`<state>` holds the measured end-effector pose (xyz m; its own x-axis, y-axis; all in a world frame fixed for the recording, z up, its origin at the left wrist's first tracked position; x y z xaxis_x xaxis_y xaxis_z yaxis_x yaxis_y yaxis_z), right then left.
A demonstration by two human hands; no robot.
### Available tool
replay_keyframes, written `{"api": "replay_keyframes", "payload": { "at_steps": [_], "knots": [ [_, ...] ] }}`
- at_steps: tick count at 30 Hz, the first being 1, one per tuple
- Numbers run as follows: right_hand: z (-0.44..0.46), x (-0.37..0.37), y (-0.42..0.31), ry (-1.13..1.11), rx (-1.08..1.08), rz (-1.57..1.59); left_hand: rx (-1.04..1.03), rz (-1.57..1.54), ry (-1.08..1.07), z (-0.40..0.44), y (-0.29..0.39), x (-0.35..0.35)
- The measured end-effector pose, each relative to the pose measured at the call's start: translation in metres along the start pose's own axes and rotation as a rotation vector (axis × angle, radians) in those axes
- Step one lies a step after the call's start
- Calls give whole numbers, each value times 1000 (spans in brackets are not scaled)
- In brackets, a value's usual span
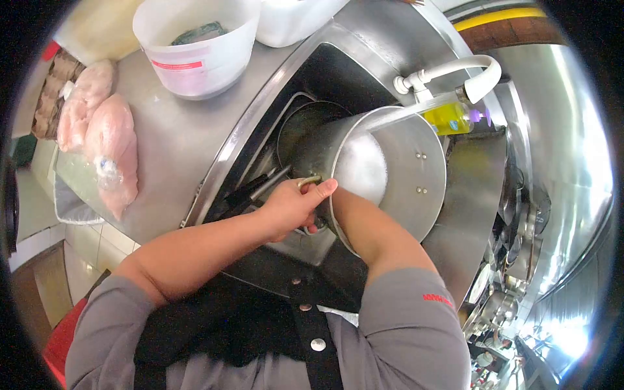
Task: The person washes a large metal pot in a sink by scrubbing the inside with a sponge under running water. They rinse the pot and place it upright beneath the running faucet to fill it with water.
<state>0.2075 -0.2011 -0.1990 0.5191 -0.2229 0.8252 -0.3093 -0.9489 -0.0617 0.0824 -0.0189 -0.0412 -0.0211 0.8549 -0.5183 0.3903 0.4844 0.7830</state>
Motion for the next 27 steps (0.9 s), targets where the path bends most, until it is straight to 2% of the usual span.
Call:
{"api": "replay_keyframes", "payload": {
  "at_steps": [5, 11, 15, 21, 24, 27],
  "knots": [
    [14, 20, 24, 159, 33, -148, -8, 36, -9, -10, 2, 3],
    [66, 83, 39, 364, 11, 100, -4, 32, -20, 0, 7, -1],
    [61, 60, 10, 327, 94, 116, 30, 117, -29, -5, 13, 5],
    [-17, -16, 29, 137, 163, -220, 3, 19, -19, -4, 14, 0],
    [-24, -19, 38, 122, 134, -255, -30, 28, -13, -3, 11, 2],
    [1, 5, 22, 202, 106, -185, -37, 58, 16, -6, 13, 5]
  ]
}}
Point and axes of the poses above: each hand's wrist, its own z-axis towards the middle knuckle, its own x-axis out of the back of the hand, y = z × x, the point moved 9 cm from there along z, towards the middle knuckle, and after that the axes turned 15 degrees about -x, right-handed, at the moved point
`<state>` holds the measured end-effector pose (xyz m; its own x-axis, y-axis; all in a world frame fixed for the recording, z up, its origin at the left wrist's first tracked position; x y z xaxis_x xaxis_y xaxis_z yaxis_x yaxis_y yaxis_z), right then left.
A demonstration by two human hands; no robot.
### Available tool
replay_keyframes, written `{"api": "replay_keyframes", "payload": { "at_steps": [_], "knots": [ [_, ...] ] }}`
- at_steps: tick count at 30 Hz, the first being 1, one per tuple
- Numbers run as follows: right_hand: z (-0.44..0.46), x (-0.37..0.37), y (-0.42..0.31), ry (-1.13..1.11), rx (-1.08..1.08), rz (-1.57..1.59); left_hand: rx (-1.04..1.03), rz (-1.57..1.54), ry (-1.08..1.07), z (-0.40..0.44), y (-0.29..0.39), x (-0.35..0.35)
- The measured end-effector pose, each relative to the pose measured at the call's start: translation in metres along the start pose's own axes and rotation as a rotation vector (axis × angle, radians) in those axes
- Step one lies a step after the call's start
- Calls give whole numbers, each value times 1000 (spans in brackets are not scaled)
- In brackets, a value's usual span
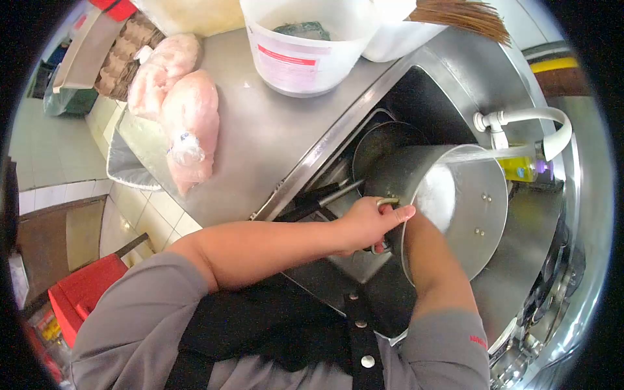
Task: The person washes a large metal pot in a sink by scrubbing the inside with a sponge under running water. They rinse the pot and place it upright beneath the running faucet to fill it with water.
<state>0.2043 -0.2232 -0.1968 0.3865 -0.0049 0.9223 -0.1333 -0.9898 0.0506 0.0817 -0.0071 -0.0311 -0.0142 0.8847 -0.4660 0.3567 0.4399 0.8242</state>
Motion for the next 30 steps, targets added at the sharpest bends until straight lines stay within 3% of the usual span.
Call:
{"api": "replay_keyframes", "payload": {
  "at_steps": [5, 10, 16, 19, 20, 22, 23, 24, 26, 30],
  "knots": [
    [59, 40, -17, 99, -74, 83, -3, -13, -8, 7, -4, -4],
    [55, 48, 8, 65, -161, 49, 83, -30, -5, 5, -4, -2],
    [14, 63, 18, -160, -266, -255, 48, -104, -11, 8, -10, -5],
    [-37, 138, 5, -255, -264, -211, 97, -161, -17, 3, -1, -9],
    [-44, 154, 19, -310, -354, -43, 89, -200, -54, 3, -2, -9],
    [-43, 183, 42, -3, -185, -30, 65, -186, -4, 3, -2, -7],
    [-75, 211, 53, 64, -287, 137, 51, -179, 32, 0, 1, -6],
    [-88, 220, 73, 259, -251, 214, 66, -158, 61, -5, 5, -6],
    [-146, 247, 85, 355, -388, 325, 72, -135, 59, -7, 8, -8],
    [-207, 253, 106, 770, -304, 315, 67, -122, 64, -23, 26, -7]
  ]
}}
Point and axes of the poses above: each hand's wrist, its own z-axis towards the middle knuckle, its own x-axis out of the back of the hand, y = z × x, the point moved 9 cm from there along z, towards the middle knuckle, and after that the axes turned 15 degrees about -x, right-handed, at the moved point
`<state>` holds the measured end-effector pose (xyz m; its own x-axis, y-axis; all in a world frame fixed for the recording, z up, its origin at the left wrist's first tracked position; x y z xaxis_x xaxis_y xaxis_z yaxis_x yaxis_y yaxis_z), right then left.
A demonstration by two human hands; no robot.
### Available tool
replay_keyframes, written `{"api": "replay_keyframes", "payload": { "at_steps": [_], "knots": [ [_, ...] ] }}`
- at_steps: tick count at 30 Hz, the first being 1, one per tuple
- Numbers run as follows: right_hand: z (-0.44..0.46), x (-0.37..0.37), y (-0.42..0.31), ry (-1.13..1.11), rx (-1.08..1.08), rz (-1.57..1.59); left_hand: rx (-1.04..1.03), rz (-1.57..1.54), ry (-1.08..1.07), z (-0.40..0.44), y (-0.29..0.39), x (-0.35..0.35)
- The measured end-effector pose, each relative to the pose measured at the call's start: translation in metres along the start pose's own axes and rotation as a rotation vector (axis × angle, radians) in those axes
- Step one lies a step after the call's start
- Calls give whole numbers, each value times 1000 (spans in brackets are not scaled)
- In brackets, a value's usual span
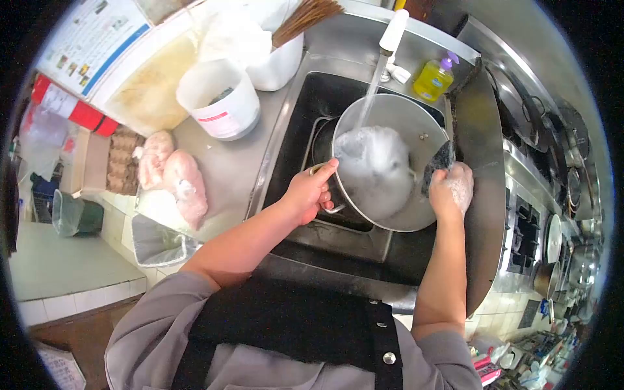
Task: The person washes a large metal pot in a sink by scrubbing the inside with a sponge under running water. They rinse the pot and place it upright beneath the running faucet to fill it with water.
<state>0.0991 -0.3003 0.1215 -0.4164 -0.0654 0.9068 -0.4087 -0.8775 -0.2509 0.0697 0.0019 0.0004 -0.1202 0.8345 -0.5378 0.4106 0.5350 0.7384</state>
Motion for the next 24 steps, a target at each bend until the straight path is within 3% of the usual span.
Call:
{"api": "replay_keyframes", "payload": {
  "at_steps": [1, 4, 7, 10, 11, 13, 15, 18, 21, 24],
  "knots": [
    [-9, 11, -1, 77, 19, 29, 2, -1, -5, -4, 3, 1],
    [-11, -27, 25, -17, 43, -26, -51, -9, -40, -4, 13, 4],
    [-24, -44, 30, -225, -15, -141, -76, 41, 51, 0, 30, 11],
    [-40, -21, 5, -412, -116, -251, -77, 222, -13, 9, 54, 25],
    [-39, -20, 4, -373, -108, -224, -57, 353, -25, 9, 62, 32],
    [-33, -31, 17, -294, -95, -171, -408, 1026, -12, 24, 112, 59],
    [-21, -65, 51, -178, -83, -31, -711, 1331, 276, 2, 184, 79],
    [-22, -68, 58, -142, -103, 58, -730, 1251, 307, 3, 223, 98],
    [-18, -83, 65, -151, -81, 84, -785, 1370, 329, 38, 237, 122],
    [-21, -77, 63, -158, -72, 77, -756, 1520, 369, 34, 227, 104]
  ]
}}
Point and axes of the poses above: each hand's wrist, its own z-axis towards the middle knuckle, its own x-axis out of the back of the hand, y = z × x, the point moved 9 cm from there along z, towards the middle knuckle, and after that the axes turned 15 degrees about -x, right-handed, at the moved point
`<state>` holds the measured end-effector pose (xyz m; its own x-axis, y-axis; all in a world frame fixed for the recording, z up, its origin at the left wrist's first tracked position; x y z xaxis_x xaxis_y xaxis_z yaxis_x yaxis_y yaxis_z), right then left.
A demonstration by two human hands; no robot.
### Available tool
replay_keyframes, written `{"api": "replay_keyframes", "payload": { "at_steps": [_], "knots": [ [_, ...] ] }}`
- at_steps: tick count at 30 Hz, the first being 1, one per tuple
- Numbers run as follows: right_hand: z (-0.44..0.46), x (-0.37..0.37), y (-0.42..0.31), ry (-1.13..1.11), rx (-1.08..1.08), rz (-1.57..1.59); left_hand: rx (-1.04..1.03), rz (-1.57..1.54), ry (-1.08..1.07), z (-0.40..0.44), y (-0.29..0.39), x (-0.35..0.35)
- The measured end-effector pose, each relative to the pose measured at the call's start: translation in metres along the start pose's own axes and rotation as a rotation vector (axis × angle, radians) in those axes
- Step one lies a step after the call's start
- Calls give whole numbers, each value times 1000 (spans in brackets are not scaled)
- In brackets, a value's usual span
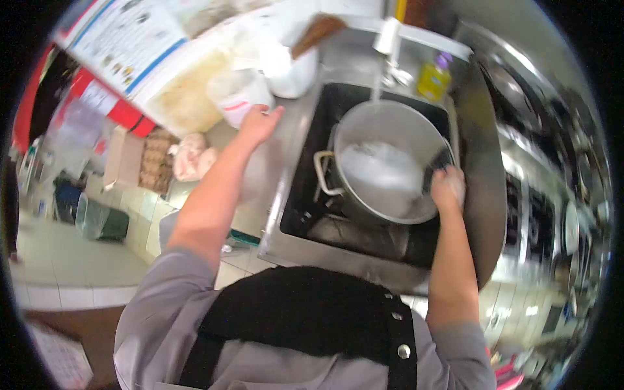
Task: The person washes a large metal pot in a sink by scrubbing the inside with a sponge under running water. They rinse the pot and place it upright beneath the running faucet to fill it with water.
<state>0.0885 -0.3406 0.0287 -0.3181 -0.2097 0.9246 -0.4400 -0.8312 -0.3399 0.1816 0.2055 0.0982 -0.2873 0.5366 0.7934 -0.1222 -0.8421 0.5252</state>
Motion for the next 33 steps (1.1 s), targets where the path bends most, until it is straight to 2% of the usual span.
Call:
{"api": "replay_keyframes", "payload": {
  "at_steps": [3, 5, 6, 7, 8, 11, 12, 15, 16, 19, 20, 23, 25, 26, 27, 29, 31, 33],
  "knots": [
    [-2, 3, 6, -43, -151, 127, 228, -495, -462, -70, 68, -41],
    [-3, 11, 0, 20, -94, 176, 490, -881, -562, -124, 76, -89],
    [-11, 23, -10, 36, -55, 184, 598, -1060, -578, -144, 80, -105],
    [-13, 24, -9, -38, -157, 164, 716, -1237, -583, -160, 87, -115],
    [-9, 17, -8, -66, -147, 156, 760, -1358, -512, -165, 98, -118],
    [-17, 9, -5, -132, -226, 200, 725, -1509, -330, -146, 96, -127],
    [-22, 7, -7, -154, -264, 227, 752, -1501, -220, -137, 101, -124],
    [-39, 6, -13, -28, -208, 250, 721, -1447, -205, -105, 85, -125],
    [-43, -25, 9, 76, -264, 290, 646, -1456, -255, -88, 99, -125],
    [-75, -26, 23, -203, -641, 758, 479, -1432, -364, -70, 145, -94],
    [-84, -27, 30, -183, -705, 745, 425, -1404, -404, -66, 169, -86],
    [-109, -69, 54, -303, -832, 906, 305, -1320, -520, -63, 224, -77],
    [-143, -57, 34, -462, -1084, 1016, 251, -1243, -598, -72, 258, -71],
    [-155, -58, 33, -473, -1156, 996, 194, -1228, -643, -77, 269, -71],
    [-158, -75, 35, -472, -1109, 1100, 166, -1200, -664, -83, 280, -68],
    [-172, -103, 36, -582, -1327, 1191, 112, -1147, -705, -99, 301, -61],
    [-173, -148, 33, -685, -1289, 1265, 32, -1056, -729, -113, 313, -57],
    [-179, -132, 0, -674, -1384, 1372, -86, -946, -748, -125, 323, -48]
  ]
}}
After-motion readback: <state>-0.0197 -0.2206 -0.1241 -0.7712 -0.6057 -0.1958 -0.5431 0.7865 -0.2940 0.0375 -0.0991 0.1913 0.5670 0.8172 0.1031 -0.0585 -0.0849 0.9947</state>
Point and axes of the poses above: each hand's wrist, its own z-axis towards the middle knuckle, its own x-axis out of the back of the hand, y = z × x, the point moved 9 cm from there along z, towards the middle knuckle, and after that the axes turned 15 degrees about -x, right-handed, at the moved point
